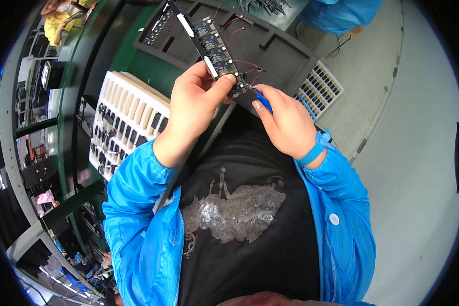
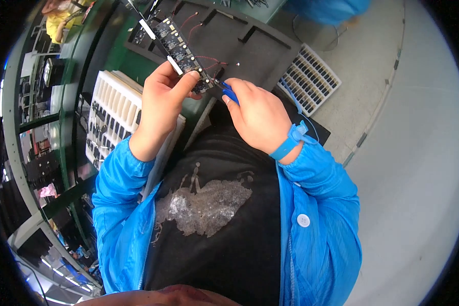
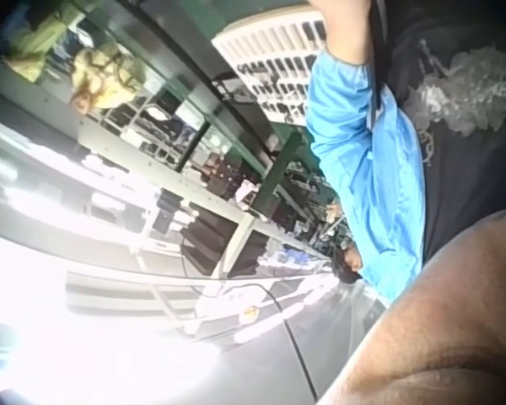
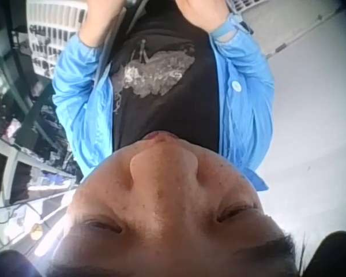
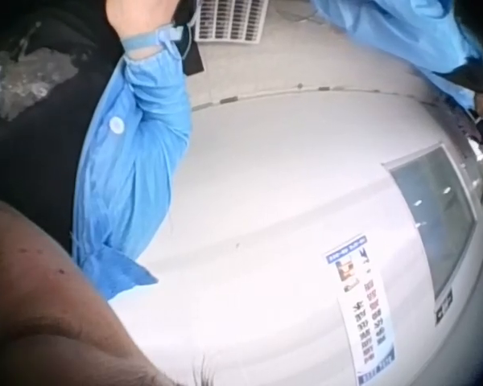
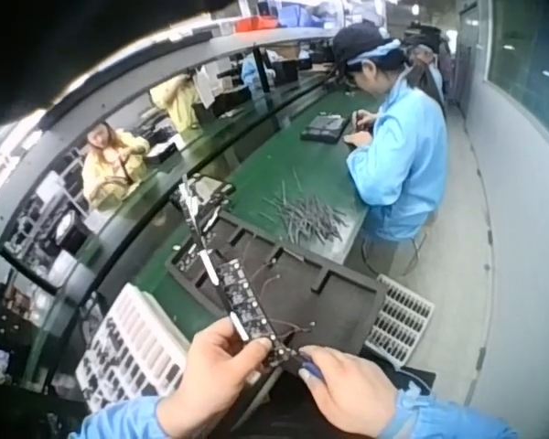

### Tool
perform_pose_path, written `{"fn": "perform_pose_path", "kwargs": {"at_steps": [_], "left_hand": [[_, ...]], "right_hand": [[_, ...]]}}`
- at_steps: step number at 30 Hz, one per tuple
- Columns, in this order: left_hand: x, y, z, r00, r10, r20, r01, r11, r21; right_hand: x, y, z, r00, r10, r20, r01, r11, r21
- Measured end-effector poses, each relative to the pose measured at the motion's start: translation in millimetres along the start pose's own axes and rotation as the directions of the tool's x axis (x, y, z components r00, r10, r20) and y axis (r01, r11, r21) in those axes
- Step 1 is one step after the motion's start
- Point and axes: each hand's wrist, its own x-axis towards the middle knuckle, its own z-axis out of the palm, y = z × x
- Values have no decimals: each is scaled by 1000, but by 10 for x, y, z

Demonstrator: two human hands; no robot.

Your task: The person assembles electronic circuit boards by trimming connector wires with pliers and connecting components from a component tray to the circuit boards.

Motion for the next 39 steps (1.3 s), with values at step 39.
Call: {"fn": "perform_pose_path", "kwargs": {"at_steps": [39], "left_hand": [[470, -8, -194, 854, -302, 423, 342, 939, -22]], "right_hand": [[66, 198, 35, 887, 78, 455, -446, 402, 800]]}}
